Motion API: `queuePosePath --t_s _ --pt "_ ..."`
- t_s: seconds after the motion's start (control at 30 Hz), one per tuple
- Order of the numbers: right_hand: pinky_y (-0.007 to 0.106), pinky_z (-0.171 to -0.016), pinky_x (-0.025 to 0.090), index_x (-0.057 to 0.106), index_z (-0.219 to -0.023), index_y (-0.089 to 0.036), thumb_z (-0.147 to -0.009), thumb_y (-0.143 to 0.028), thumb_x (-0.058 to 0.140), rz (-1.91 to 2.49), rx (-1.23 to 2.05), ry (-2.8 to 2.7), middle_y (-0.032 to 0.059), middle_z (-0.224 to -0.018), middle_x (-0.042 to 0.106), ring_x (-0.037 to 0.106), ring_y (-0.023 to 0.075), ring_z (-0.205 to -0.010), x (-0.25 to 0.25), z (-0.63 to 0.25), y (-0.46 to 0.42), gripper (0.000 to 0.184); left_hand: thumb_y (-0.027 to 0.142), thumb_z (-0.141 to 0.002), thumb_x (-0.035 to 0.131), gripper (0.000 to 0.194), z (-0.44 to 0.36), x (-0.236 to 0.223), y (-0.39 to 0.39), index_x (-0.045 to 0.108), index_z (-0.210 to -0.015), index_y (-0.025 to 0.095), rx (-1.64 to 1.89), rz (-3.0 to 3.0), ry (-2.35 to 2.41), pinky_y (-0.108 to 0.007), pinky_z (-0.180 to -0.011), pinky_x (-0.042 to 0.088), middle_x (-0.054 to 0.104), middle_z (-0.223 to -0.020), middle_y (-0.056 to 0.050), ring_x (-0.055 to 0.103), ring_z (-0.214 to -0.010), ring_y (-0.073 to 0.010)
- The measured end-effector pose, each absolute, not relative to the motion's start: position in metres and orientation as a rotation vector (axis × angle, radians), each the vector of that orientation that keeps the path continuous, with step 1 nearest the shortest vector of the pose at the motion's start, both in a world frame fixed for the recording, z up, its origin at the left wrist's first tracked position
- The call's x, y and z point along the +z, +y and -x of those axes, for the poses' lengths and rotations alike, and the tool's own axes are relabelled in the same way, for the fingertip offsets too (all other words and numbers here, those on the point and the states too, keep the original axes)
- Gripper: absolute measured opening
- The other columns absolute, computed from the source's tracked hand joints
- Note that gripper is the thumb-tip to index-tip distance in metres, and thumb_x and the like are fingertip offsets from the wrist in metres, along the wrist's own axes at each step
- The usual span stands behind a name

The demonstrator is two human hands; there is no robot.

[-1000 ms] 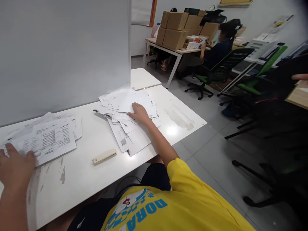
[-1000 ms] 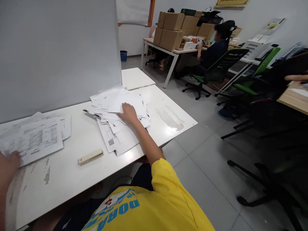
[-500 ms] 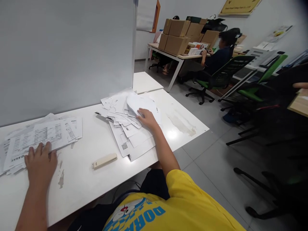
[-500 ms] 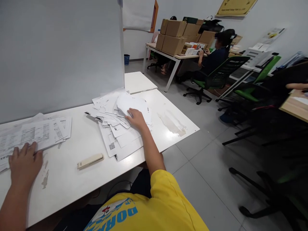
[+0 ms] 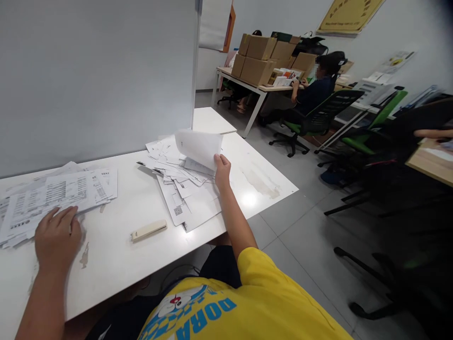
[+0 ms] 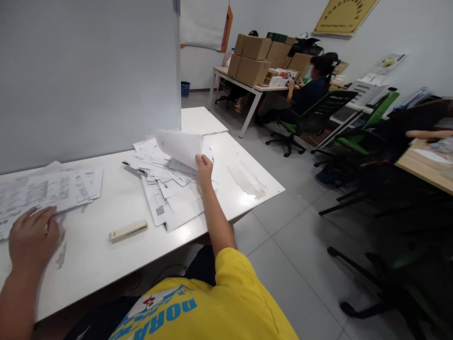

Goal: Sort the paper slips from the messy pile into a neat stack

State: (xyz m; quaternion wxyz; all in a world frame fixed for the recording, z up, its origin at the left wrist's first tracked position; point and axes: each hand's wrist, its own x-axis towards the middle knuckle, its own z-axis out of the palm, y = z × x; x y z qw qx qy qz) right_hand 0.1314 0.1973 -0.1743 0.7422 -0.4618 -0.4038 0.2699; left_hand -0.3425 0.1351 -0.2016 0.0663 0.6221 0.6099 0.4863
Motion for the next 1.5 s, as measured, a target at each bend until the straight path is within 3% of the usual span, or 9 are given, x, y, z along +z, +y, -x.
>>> queuePosePath --t_s 0.17,0.27,0.4,0.53,0.63,0.77,1.07,1.33,1.5 --pt "0.029 -0.081 0.051 0.052 -0.078 -0.023 -0.076 -0.048 0.069 0.728 0.843 -0.688 -0.0017 -0.08 0.063 0.06 0.0159 -0.084 -0.145 -0.101 0.154 0.029 0.045 -0.088 0.057 0.031 0.248 -0.177 0.099 0.068 -0.115 0.032 1.571 -2.028 1.69 -0.056 -0.115 0.039 0.069 -0.122 0.004 0.057 -0.125 -0.0267" --pt "0.032 -0.09 0.051 0.059 -0.085 -0.024 -0.073 -0.046 0.073 0.653 0.935 -0.69 -0.0003 -0.087 0.069 0.064 0.0181 -0.096 -0.133 -0.077 0.115 0.028 0.048 -0.092 0.054 0.067 0.17 -0.168 0.067 0.031 -0.153 0.028 1.313 -1.905 1.244 -0.052 -0.109 0.045 0.049 -0.149 -0.01 0.05 -0.135 -0.0278" --pt "0.039 -0.093 0.053 0.063 -0.095 -0.025 -0.067 -0.051 0.079 0.658 1.096 -0.715 0.0028 -0.095 0.073 0.066 0.0232 -0.103 -0.13 -0.056 0.069 0.041 0.052 -0.092 0.056 0.081 0.112 -0.168 0.053 0.012 -0.157 0.034 1.324 -1.78 1.125 -0.056 -0.12 0.028 0.026 -0.163 -0.011 0.029 -0.149 -0.029" --pt "0.043 -0.094 0.054 0.067 -0.101 -0.024 -0.062 -0.055 0.083 0.67 1.274 -0.793 0.0052 -0.096 0.075 0.066 0.0275 -0.108 -0.138 -0.047 0.044 0.053 0.08 -0.074 0.056 0.103 0.1 -0.179 0.058 0.01 -0.156 0.04 1.251 -1.46 0.749 -0.053 -0.108 0.046 0.017 -0.165 -0.012 0.038 -0.144 -0.0358" --pt "0.044 -0.096 0.054 0.07 -0.1 -0.023 -0.062 -0.056 0.083 0.707 1.377 -0.86 0.0057 -0.098 0.076 0.066 0.0293 -0.11 -0.141 -0.043 0.036 0.052 0.081 -0.061 0.069 0.109 0.096 -0.196 0.051 0.032 -0.152 0.032 1.236 -1.255 0.644 -0.049 -0.105 0.05 0.041 -0.155 -0.015 0.049 -0.135 -0.0365" --pt "0.044 -0.098 0.054 0.069 -0.102 -0.024 -0.066 -0.054 0.08 0.776 1.34 -0.767 0.0055 -0.106 0.076 0.065 0.0291 -0.114 -0.141 -0.041 0.03 0.048 0.047 -0.068 0.083 0.066 0.092 -0.213 0.037 0.064 -0.126 0.022 1.265 -1.077 0.944 -0.047 -0.112 0.046 0.068 -0.124 -0.013 0.058 -0.126 -0.0336" --pt "0.043 -0.112 0.047 0.066 -0.112 -0.026 -0.084 -0.046 0.065 0.736 1.093 -0.465 0.0029 -0.121 0.071 0.062 0.0214 -0.122 -0.127 -0.068 0.027 0.035 0.046 -0.08 0.073 0.048 0.075 -0.208 0.042 0.065 -0.12 0.021 1.502 -0.577 1.031 -0.044 -0.112 0.047 0.068 -0.125 -0.011 0.057 -0.129 -0.0284" --pt "0.046 -0.108 0.051 0.069 -0.105 -0.02 -0.085 -0.045 0.064 0.743 1.199 -0.381 0.0069 -0.112 0.075 0.063 0.0257 -0.122 -0.131 -0.048 0.046 0.033 0.066 -0.079 0.061 0.059 0.074 -0.229 0.034 0.066 -0.122 0.027 1.559 -0.855 0.8 -0.048 -0.109 0.048 0.069 -0.123 -0.008 0.054 -0.132 -0.0317" --pt "0.043 -0.113 0.046 0.064 -0.118 -0.025 -0.086 -0.042 0.062 0.74 1.153 -0.359 0.0033 -0.118 0.072 0.065 0.0214 -0.119 -0.136 -0.017 0.024 0.036 0.086 -0.059 0.061 0.083 0.079 -0.241 0.012 0.068 -0.12 0.03 1.508 -0.946 0.721 -0.052 -0.11 0.048 0.066 -0.129 -0.008 0.053 -0.132 -0.0351"
